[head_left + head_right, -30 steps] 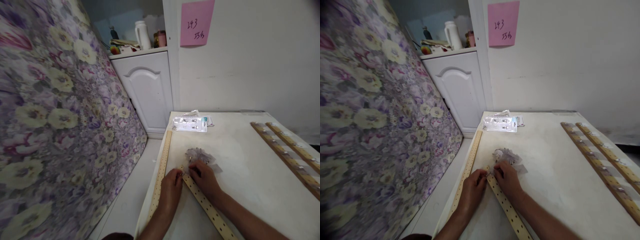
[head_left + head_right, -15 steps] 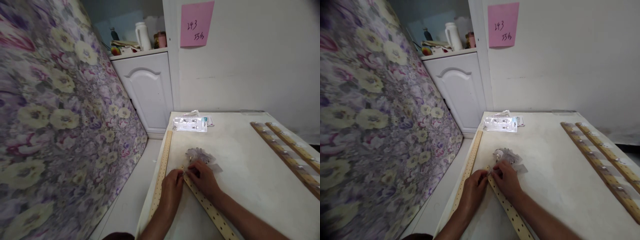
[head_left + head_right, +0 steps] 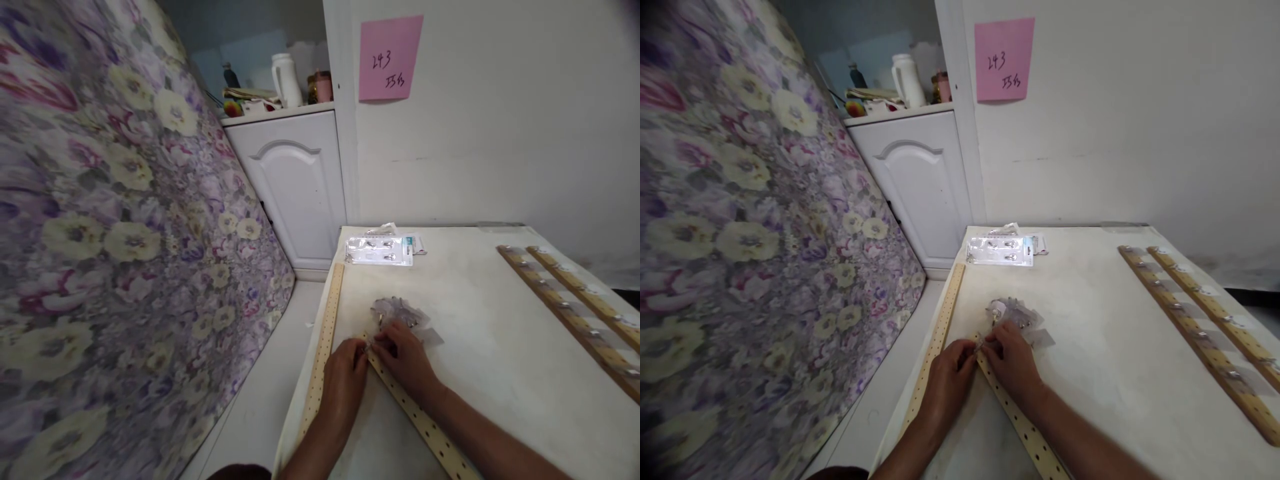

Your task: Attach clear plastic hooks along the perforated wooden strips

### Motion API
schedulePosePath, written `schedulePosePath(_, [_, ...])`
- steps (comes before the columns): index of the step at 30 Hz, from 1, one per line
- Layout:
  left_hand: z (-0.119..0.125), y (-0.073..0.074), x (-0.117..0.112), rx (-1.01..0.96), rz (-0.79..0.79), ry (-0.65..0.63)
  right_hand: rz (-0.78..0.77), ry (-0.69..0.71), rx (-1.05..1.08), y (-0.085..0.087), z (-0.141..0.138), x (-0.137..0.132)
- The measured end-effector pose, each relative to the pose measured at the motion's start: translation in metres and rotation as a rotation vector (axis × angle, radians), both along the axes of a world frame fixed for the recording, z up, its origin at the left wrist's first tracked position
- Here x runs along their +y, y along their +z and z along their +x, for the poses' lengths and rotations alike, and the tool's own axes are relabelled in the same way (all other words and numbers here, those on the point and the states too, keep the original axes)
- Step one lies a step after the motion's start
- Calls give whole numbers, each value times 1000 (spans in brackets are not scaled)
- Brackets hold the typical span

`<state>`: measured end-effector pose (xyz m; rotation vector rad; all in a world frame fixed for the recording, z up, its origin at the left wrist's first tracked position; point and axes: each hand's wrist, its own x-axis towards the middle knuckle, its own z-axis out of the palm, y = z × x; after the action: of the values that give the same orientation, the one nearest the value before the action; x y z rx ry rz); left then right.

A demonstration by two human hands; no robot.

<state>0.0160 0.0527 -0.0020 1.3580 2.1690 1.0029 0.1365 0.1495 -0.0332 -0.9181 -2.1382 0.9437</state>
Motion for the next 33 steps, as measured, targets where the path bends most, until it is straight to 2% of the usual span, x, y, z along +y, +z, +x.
schedulePosePath(10, [0, -3, -2, 17, 6, 3, 39, 21, 97, 4, 7, -4])
schedulePosePath(14, [1, -2, -4, 21, 18, 16, 83, 27, 155, 1, 10, -1])
schedulePosePath(18, [1, 3, -8, 31, 24, 3, 98, -11, 196, -3, 13, 0])
schedulePosePath(21, [0, 7, -10, 45, 21, 4, 109, -64, 185, 2, 20, 2])
schedulePosePath(25, [-2, 13, -13, 40, 13, 13, 151, -187, 170, 11, 41, 22])
schedulePosePath(28, [0, 18, -15, 29, 11, 12, 139, -293, 132, 9, 58, 43])
schedulePosePath(33, [7, 24, -19, 42, -52, -41, 77, -270, -19, -7, 68, 60])
